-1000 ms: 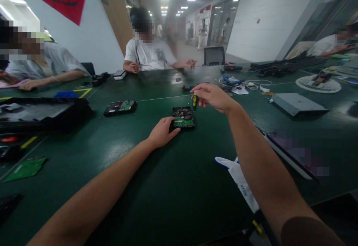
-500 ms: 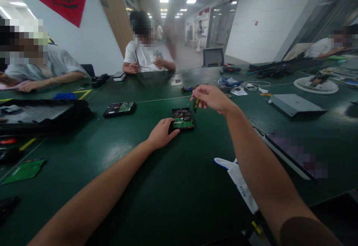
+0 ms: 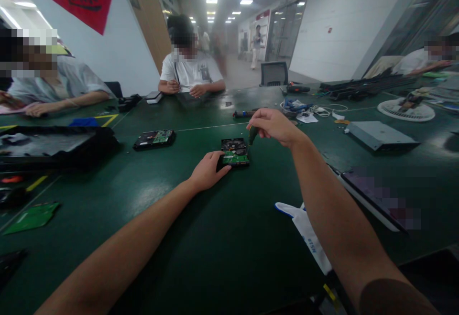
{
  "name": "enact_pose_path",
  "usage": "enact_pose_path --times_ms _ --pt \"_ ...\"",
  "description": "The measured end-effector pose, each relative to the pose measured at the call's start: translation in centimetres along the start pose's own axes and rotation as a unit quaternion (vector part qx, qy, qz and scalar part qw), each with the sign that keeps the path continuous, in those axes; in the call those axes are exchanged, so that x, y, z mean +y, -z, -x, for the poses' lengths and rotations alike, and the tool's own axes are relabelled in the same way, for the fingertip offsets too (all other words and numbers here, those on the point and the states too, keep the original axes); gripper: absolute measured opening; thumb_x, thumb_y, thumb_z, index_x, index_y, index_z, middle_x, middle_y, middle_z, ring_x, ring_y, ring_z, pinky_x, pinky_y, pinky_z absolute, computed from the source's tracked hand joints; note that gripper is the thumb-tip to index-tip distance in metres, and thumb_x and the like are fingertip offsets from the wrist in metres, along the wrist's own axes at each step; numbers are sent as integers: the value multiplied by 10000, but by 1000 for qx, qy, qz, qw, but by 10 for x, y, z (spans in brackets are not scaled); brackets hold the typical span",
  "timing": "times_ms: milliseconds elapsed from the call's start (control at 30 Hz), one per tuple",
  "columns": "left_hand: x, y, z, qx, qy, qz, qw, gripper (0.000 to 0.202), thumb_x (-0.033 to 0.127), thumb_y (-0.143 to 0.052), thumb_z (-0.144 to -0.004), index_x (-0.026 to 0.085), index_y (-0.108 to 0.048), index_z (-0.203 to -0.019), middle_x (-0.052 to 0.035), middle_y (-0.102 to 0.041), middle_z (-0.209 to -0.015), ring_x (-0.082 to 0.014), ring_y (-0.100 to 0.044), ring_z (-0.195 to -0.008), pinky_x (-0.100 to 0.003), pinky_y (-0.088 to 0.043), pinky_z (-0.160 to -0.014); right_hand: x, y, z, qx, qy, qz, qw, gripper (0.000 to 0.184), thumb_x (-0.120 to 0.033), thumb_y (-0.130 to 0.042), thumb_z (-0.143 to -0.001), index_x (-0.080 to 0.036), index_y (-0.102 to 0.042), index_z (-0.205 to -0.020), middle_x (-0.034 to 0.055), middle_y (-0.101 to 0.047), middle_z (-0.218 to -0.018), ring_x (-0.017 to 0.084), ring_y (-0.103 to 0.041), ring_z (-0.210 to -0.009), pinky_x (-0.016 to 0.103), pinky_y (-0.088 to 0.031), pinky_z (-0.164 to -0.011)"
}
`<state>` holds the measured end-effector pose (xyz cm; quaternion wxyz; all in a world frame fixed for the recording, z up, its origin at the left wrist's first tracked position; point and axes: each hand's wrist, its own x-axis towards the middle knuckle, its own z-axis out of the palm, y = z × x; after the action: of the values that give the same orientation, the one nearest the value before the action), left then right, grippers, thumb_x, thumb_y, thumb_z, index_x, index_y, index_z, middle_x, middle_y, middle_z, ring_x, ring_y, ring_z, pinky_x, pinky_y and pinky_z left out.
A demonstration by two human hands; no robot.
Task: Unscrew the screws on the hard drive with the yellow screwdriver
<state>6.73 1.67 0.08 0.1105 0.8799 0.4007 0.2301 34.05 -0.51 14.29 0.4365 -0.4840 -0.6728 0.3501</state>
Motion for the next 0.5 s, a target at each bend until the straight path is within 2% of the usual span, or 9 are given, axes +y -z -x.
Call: enact_pose_path --times_ms 67,233,300,400,500 --pt "0 0 0 -2 1 1 1000 597 535 -608 -978 175 -510 -1443 -151 -612 -1412 -308 -548 -1343 -470 -477 -1133 0 -1 1 -14 10 -12 1000 181 -359 -689 -958 -191 -650 -903 73 -766 -982 83 -543 -552 235 -371 -419" --pt "0 0 -1 -2 2 4 1000 594 538 -614 -973 180 -517 -1437 -147 -616 -1410 -307 -553 -1337 -470 -481 -1128 2 -1 0 -42 21 -44 998 228 -418 -679 -974 -191 -702 -982 77 -748 -965 116 -619 -633 255 -464 -506" --pt "0 1 -1 -5 2 4 1000 592 537 -611 -974 183 -516 -1438 -146 -614 -1411 -309 -553 -1338 -473 -481 -1129 3 0 -1 -43 25 -28 998 227 -420 -693 -963 -197 -722 -995 57 -731 -898 113 -600 -624 251 -443 -497" --pt "1 1 -1 -5 2 3 1000 590 538 -608 -974 185 -516 -1437 -146 -612 -1410 -313 -552 -1340 -477 -474 -1137 4 1 -2 -19 26 11 999 217 -409 -748 -920 -196 -712 -907 21 -671 -737 109 -558 -597 241 -404 -481" --pt "0 1 -1 -3 2 4 1000 596 537 -612 -970 177 -517 -1436 -152 -613 -1406 -317 -548 -1344 -475 -471 -1140 4 0 -3 9 9 15 1000 221 -377 -772 -893 -188 -670 -841 38 -699 -751 107 -553 -579 243 -386 -464"
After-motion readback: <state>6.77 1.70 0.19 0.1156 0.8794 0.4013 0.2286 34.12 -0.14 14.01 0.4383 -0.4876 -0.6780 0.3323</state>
